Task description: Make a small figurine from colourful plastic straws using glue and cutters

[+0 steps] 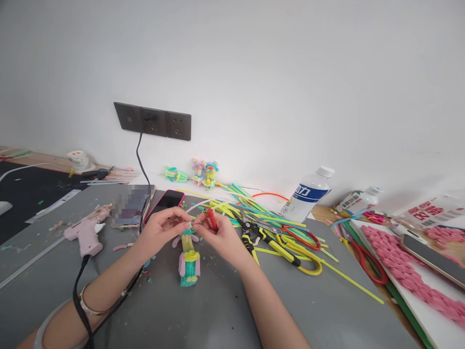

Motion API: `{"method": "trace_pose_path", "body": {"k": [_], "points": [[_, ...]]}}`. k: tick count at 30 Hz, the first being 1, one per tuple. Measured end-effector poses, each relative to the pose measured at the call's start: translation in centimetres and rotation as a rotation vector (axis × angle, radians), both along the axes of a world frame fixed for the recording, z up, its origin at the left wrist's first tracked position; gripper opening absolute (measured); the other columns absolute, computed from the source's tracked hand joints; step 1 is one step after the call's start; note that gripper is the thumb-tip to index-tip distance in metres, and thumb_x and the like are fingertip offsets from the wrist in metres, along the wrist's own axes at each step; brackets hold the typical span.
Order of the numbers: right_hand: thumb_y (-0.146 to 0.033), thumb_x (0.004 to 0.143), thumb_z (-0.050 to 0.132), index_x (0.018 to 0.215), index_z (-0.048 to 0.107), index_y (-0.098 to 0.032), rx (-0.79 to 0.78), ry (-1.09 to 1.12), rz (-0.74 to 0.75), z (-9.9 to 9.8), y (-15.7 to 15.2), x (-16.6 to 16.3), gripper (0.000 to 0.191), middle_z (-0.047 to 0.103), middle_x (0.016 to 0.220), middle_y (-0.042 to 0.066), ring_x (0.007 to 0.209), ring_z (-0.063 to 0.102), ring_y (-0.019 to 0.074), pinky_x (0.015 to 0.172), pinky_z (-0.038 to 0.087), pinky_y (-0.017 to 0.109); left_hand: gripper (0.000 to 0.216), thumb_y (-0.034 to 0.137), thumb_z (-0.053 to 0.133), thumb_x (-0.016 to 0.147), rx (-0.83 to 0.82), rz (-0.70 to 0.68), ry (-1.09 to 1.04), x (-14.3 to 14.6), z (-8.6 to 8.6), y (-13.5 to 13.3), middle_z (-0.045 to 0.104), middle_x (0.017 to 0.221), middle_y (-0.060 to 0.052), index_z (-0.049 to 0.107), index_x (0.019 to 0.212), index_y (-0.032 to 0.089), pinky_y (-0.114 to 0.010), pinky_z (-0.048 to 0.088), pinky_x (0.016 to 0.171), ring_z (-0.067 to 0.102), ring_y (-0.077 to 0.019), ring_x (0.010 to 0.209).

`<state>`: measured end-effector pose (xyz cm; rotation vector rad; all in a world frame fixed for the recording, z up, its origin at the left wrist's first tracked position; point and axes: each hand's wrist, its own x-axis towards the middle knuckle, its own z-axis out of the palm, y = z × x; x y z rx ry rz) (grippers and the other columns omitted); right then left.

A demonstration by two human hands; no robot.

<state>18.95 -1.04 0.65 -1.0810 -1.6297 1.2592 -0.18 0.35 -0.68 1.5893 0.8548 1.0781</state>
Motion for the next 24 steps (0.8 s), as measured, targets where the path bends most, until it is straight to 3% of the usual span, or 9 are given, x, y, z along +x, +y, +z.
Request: {"method": "trace_pose_path", "body": {"k": [4,9,14,17,24], "points": [[-0.046,0.088,0.064,0.082,0.063,-0.017,0.032,-0.009,0.016,-0.16,0.15,0.1,0.029,0.045,0.065,-0.004,0.056,0.03,0.0103,0.054,0.025,0.026,0.017,0.034,0.066,0.087,-0.045,-0.005,-0.023,0.0,0.05,0.01,0.061,0.086,-0.003,0.067,0.092,0.018,-0.026,0.05,0.067,0.057,-0.0152,0.079],[-0.046,0.083,0.07,0.086,0.061,-0.017,0.058,0.034,-0.016,-0.14,0.17,0.0,0.03,0.028,0.06,-0.008,0.053,0.024,0.0095,0.052,0.022,0.026,0.027,0.031,0.071,0.082,-0.149,-0.081,-0.11,0.2,-0.02,0.05,0.062,0.085,-0.001,0.058,0.103,0.019,-0.023,0.049,0.067,0.058,-0.0131,0.077],[-0.046,0.083,0.07,0.092,0.068,-0.016,0.083,0.052,0.013,0.03,-0.06,0.01,0.032,0.021,0.062,-0.009,0.054,0.021,0.0096,0.052,0.02,0.027,0.038,0.037,0.072,0.082,-0.293,-0.125,-0.141,0.23,-0.32,0.11,0.066,0.089,-0.003,0.05,0.108,0.021,-0.018,0.04,0.047,0.063,-0.0144,0.074],[-0.045,0.084,0.069,0.088,0.069,-0.016,0.07,0.05,0.032,0.06,-0.12,0.05,0.03,0.016,0.06,-0.009,0.053,0.019,0.0097,0.052,0.018,0.027,0.037,0.038,0.073,0.082,-0.313,-0.125,-0.13,0.17,-0.41,0.19,0.067,0.09,-0.004,0.051,0.107,0.021,-0.017,0.036,0.043,0.063,-0.0142,0.072],[-0.042,0.084,0.071,0.083,0.065,-0.017,0.054,0.073,0.049,-0.16,-0.14,0.19,0.025,0.024,0.059,-0.009,0.053,0.021,0.0092,0.052,0.019,0.027,0.034,0.039,0.074,0.08,-0.304,-0.119,-0.145,0.22,-0.35,0.17,0.068,0.088,-0.004,0.056,0.102,0.02,-0.018,0.038,0.045,0.061,-0.013,0.069]]}}
